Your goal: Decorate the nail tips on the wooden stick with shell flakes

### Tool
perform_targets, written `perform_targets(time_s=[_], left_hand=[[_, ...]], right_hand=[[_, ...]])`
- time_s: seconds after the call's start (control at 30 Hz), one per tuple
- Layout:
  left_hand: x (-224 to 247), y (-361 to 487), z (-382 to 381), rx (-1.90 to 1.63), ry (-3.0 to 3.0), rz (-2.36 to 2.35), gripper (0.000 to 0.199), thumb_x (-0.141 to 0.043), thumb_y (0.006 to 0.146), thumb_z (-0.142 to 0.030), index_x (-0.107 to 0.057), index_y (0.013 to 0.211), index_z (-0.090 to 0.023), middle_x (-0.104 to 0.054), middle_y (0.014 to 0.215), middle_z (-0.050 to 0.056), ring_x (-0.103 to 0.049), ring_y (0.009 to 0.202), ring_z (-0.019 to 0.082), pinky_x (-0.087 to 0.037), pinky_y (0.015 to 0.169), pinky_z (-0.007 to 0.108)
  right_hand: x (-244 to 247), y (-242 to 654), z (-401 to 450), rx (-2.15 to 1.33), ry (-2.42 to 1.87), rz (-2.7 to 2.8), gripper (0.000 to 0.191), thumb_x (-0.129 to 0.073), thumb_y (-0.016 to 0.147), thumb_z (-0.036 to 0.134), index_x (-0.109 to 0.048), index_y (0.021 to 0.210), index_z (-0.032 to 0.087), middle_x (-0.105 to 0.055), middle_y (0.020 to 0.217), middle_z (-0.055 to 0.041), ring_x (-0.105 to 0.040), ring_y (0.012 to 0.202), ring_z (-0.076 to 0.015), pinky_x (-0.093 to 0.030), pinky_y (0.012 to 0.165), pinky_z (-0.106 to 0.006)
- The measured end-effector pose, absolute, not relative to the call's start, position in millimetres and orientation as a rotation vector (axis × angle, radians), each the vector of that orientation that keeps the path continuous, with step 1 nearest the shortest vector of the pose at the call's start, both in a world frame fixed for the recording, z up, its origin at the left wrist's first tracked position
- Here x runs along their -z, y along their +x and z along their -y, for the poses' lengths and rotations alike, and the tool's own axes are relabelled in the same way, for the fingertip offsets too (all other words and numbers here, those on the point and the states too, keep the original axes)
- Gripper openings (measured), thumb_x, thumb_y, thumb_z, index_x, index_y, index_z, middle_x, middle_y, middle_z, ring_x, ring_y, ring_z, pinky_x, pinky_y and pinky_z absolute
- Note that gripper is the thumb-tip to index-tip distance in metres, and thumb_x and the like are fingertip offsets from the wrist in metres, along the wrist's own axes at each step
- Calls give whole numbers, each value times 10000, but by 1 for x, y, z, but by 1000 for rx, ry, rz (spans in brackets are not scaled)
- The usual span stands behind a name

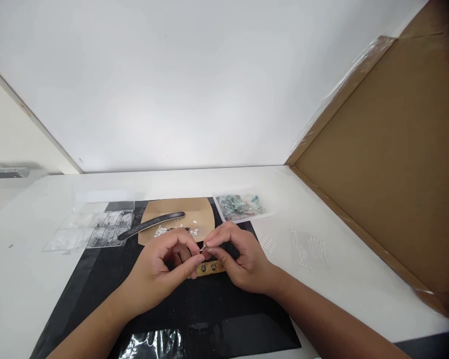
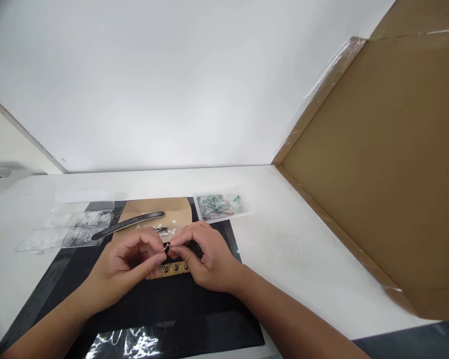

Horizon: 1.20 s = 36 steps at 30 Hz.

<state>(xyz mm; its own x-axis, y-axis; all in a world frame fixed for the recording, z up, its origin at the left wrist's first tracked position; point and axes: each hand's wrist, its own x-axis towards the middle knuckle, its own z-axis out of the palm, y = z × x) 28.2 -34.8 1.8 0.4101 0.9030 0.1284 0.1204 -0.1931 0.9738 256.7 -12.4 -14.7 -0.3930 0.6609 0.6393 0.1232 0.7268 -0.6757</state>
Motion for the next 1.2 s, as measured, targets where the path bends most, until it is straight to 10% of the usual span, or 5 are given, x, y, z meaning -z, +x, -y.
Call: perform_targets(time_s=[1.2], left_hand=[[1, 23, 27, -1192, 2282, -1028, 72, -693, 1008, -176, -746, 1032, -218, -659, 975, 36, -632, 662, 85, -521, 583, 207]], right_hand=[[13, 258, 10, -629, -686, 1974, 139, -620, 1032, 130, -637, 1082, 259, -779, 909, -14, -759, 895, -190, -559, 846, -372]])
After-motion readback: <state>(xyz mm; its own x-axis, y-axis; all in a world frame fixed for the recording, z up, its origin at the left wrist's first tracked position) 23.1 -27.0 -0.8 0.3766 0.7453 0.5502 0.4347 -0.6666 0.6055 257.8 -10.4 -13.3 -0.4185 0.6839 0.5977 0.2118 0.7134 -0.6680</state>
